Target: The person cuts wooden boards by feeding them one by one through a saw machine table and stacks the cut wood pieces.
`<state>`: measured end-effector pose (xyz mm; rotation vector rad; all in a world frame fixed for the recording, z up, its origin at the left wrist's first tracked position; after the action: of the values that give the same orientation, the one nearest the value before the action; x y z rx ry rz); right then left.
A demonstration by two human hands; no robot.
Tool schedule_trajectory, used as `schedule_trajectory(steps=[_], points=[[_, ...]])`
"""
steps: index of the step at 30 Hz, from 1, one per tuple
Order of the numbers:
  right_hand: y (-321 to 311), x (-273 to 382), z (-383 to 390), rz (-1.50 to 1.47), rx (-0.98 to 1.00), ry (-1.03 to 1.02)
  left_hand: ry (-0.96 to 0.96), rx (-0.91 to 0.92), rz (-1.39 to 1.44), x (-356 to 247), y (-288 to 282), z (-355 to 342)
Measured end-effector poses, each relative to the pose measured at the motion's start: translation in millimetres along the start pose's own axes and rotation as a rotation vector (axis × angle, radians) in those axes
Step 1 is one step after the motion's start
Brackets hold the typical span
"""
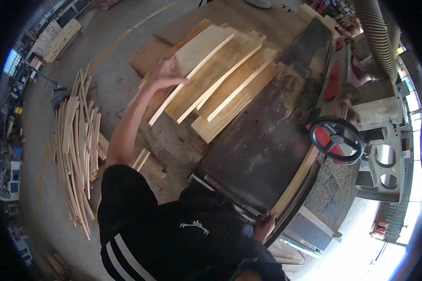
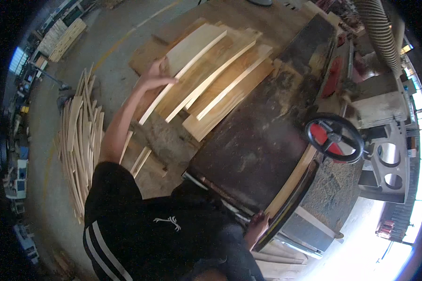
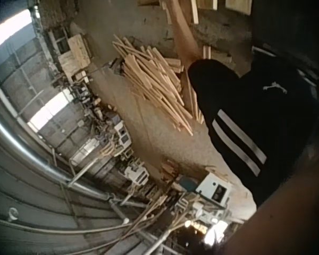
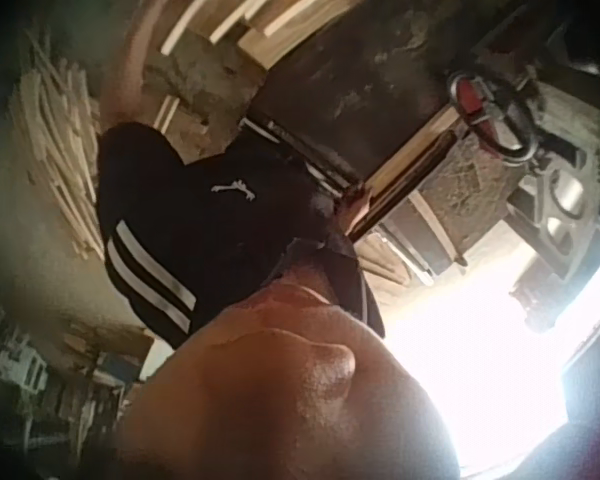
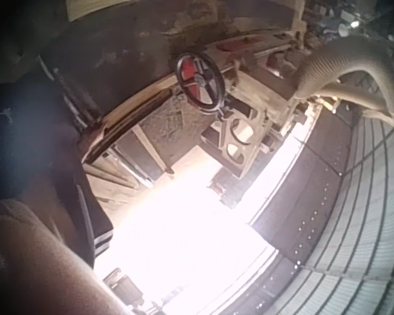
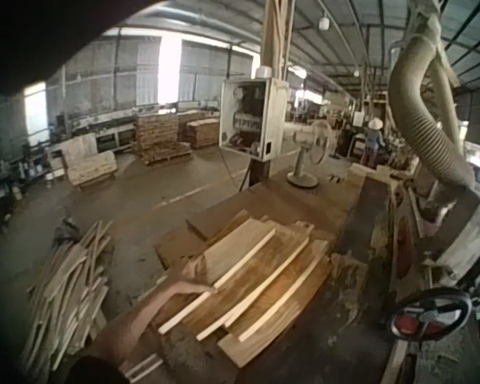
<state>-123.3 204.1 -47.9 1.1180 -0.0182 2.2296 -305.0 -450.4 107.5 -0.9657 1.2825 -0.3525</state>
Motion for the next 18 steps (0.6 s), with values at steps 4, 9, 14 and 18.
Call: schedule_trajectory(steps=[4,9,14,18], points=[[13.2,10.1,-23.1,0.063,-0.084,-0.056,-0.021,-0.034,-0.004,-20.3,-4.2,5.6],[41.2,28.4,-54.6,-0.023,-0.016,-0.064,-0.106,-0.169,0.106,-65.8,5.9,39.8],[47.2,32.7,-90.2,-0.126,-0.018,-0.143,-0.169,-0.148,0.315,-130.8,26.0,68.9],[67.7,38.4,-115.3,-0.184,0.081,-0.099,-0.214,-0.136,0.473,-162.3,67.5,78.5]])
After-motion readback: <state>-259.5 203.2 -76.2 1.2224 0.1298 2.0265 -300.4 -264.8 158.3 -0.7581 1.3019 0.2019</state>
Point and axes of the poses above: each hand's wrist, its own z-axis away from the middle knuckle, its own y-axis out of the palm, x = y × z, the point moved 2 cm from there along -z, towards the middle knuckle, and after that the axes turned 3 degrees about z, right-handed, at the moved point
